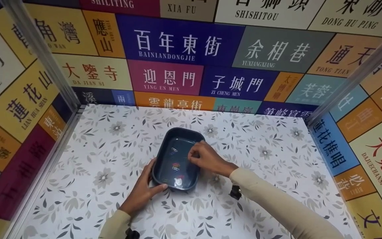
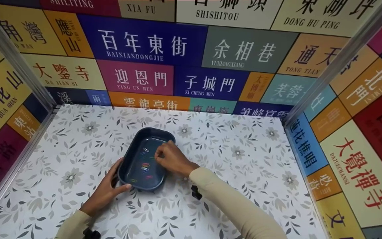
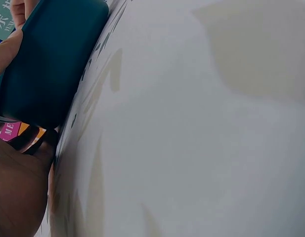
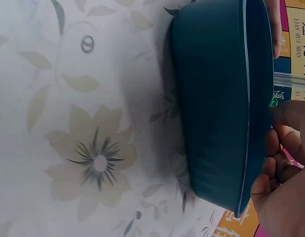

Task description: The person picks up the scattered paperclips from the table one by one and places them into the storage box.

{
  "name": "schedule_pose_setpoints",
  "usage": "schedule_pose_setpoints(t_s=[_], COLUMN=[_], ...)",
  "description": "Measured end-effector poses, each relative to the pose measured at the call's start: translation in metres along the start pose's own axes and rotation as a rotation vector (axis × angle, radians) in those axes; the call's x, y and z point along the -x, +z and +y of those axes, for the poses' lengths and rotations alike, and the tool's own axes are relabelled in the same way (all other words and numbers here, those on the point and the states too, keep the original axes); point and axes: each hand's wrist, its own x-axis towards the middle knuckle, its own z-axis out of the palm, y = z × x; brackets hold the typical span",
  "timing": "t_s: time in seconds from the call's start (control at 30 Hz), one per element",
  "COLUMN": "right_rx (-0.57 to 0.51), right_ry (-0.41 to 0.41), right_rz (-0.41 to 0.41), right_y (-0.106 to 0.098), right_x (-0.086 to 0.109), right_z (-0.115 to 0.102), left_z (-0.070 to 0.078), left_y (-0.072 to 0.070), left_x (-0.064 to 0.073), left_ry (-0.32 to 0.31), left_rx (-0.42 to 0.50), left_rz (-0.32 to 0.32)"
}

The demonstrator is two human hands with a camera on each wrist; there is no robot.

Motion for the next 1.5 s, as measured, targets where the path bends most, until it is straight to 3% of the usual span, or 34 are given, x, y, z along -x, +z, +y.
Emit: schedule_pose_setpoints(t_s=[0.23,0.63,0.87,1.23,1.5], right_rx=[0.060,0.064,0.046,-0.016,0.018], right_ry=[-0.053,0.001,0.026,0.014,0.060], right_rz=[0.015,-0.003,-0.067,-0.110,-0.142], right_y=[0.005,0.011,0.016,0.044,0.053], right_x=[-0.011,-0.026,-0.036,-0.058,-0.062], right_z=[0.003,0.003,0.003,0.049,0.061], left_z=[0.000,-0.001,-0.004,-0.001,0.000], left_y=[0.001,0.000,0.000,0.000,0.000], left_x=[-0.001,0.000,0.001,0.000,-0.001], left_ry=[-0.024,-0.048,-0.038,-0.037,-0.023], left_rx=[0.012,0.019,0.022,0.056,0.044], left_rz=[0.005,0.018,0.019,-0.001,-0.003])
